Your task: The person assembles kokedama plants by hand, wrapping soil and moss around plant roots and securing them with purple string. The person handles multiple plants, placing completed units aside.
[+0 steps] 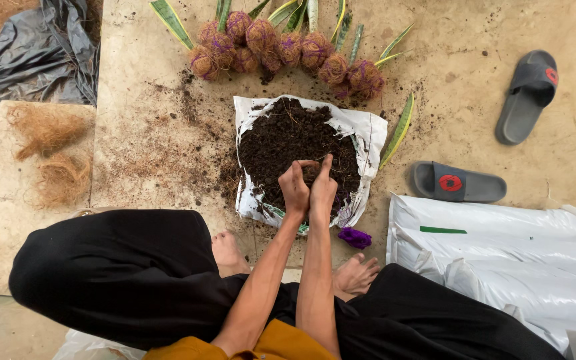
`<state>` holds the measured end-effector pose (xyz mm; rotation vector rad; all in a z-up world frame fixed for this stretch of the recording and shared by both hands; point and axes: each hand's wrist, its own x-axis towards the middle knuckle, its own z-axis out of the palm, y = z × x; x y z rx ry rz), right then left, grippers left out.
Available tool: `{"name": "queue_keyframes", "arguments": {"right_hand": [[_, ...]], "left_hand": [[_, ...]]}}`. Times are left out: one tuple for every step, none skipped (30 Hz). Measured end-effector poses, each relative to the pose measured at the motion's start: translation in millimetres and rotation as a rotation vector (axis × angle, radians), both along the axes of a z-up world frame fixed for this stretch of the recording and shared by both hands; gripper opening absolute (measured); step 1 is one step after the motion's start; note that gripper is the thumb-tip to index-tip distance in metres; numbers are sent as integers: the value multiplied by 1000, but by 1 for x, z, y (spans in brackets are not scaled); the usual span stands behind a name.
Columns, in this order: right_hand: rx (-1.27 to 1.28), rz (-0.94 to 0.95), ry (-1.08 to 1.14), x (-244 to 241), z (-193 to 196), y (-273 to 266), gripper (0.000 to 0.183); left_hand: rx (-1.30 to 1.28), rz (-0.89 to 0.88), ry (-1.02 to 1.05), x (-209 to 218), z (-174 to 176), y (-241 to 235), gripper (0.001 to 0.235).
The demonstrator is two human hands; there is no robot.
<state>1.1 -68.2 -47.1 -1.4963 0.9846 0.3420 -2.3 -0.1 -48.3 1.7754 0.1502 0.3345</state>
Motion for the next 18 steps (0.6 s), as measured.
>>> {"name": "queue_keyframes", "arguments": {"right_hand": [[8, -18, -15, -2, -3, 0, 82], [15, -36, -31, -3, -4, -1, 81], [23, -56, -48, -4, -4, -1, 81], [63, -85, -67, -3, -4, -1, 77], [104, -114, -83, -5, -3, 0, 74], [145, -143, -97, -6, -3, 1, 72], [170, -158, -127, -7, -3, 1, 68], [196, -173, -157, -7, -3, 2, 65], [221, -191, -191, -5, -5, 2, 62], [176, -172, -166, -3, -8, 3, 64], [132, -154, -136, -3, -12, 4, 69], [88, -135, -106, -3, -16, 5, 75], [75, -137, -110, -3, -21, 5, 76], [62, -139, -115, -3, -24, 6, 77], [48, -141, -124, -1, -26, 6, 79], [41, -130, -121, 1, -28, 7, 80], [33, -117, -114, 0, -27, 7, 80], [24, -103, -106, -1, -26, 7, 81]], "left_hand": [[23, 7, 24, -1, 0, 0, 75], [47, 13, 48, -2, 0, 1, 76], [70, 18, 71, -1, 1, 1, 76], [87, 15, 57, 1, 3, 1, 75], [105, 13, 47, 0, 6, 0, 73], [123, 11, 37, -1, 9, 0, 72], [109, 14, 31, -1, 12, 0, 69], [95, 18, 25, -2, 15, 1, 66], [80, 19, 15, 0, 17, 1, 63], [62, 26, 1, 2, 19, 1, 61], [45, 34, -10, 3, 21, 2, 58], [28, 41, -20, 3, 22, 4, 56], [44, 54, -20, 4, 23, 5, 56], [61, 68, -19, 3, 24, 6, 55], [75, 82, -22, 6, 25, 6, 55], [84, 99, -11, 8, 27, 7, 55], [91, 119, 6, 6, 28, 6, 55], [98, 138, 23, 4, 30, 6, 55]]}}
